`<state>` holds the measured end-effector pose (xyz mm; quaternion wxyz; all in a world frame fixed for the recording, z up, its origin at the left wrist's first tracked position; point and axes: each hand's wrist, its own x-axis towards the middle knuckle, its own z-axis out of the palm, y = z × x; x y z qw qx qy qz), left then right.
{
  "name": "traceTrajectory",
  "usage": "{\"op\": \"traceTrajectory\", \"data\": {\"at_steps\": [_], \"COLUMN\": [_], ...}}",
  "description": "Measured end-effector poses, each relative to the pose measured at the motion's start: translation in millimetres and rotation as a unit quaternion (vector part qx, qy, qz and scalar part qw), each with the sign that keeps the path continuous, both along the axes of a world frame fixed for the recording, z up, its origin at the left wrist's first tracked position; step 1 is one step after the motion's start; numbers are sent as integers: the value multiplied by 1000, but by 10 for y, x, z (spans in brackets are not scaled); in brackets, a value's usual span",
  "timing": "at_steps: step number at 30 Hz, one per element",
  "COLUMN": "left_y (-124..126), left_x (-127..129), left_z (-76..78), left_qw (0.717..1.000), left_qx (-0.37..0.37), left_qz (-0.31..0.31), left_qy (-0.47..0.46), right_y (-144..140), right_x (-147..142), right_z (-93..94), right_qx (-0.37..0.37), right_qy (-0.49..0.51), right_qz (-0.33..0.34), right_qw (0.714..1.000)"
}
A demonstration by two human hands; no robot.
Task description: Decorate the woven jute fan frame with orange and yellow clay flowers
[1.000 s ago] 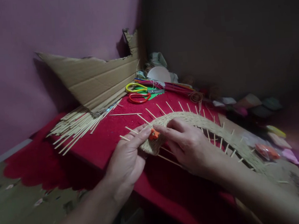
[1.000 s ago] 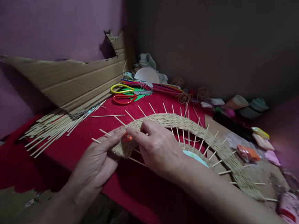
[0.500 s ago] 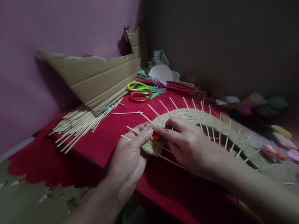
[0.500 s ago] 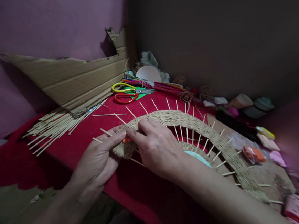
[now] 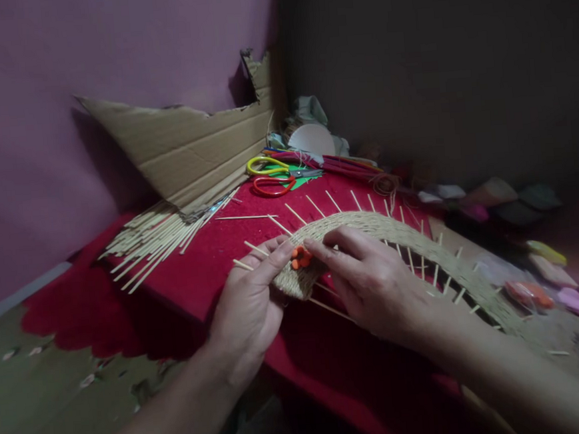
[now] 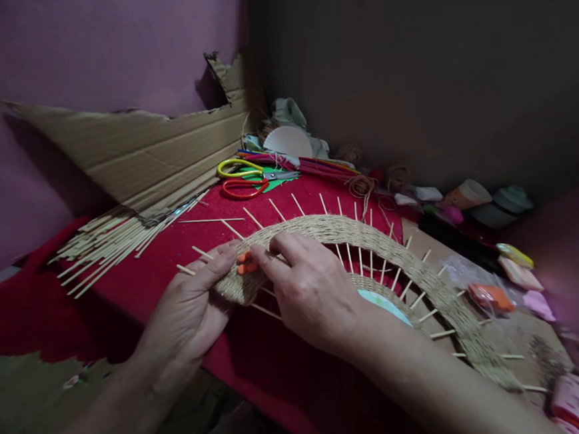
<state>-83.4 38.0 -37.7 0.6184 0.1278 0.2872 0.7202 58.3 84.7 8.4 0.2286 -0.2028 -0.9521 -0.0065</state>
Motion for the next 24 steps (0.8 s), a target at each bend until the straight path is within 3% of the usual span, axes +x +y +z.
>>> {"op": "traceTrajectory", "data": {"at_steps": [10,24], "left_y": [-10,-13], "left_x": [0,-7], "left_z": [8,-20], "left_qw": [1000,1000], "left_qx": [1,-1], "left_qz": [-25,-1], "left_qy": [-4,-11], "right_y": [-89,-62], "right_x": [82,111], "right_z": [-133,-94], "right_qx": [70,47], "right_qy": [-55,-4], "right_qz": [9,25], "right_qw": [996,999]}}
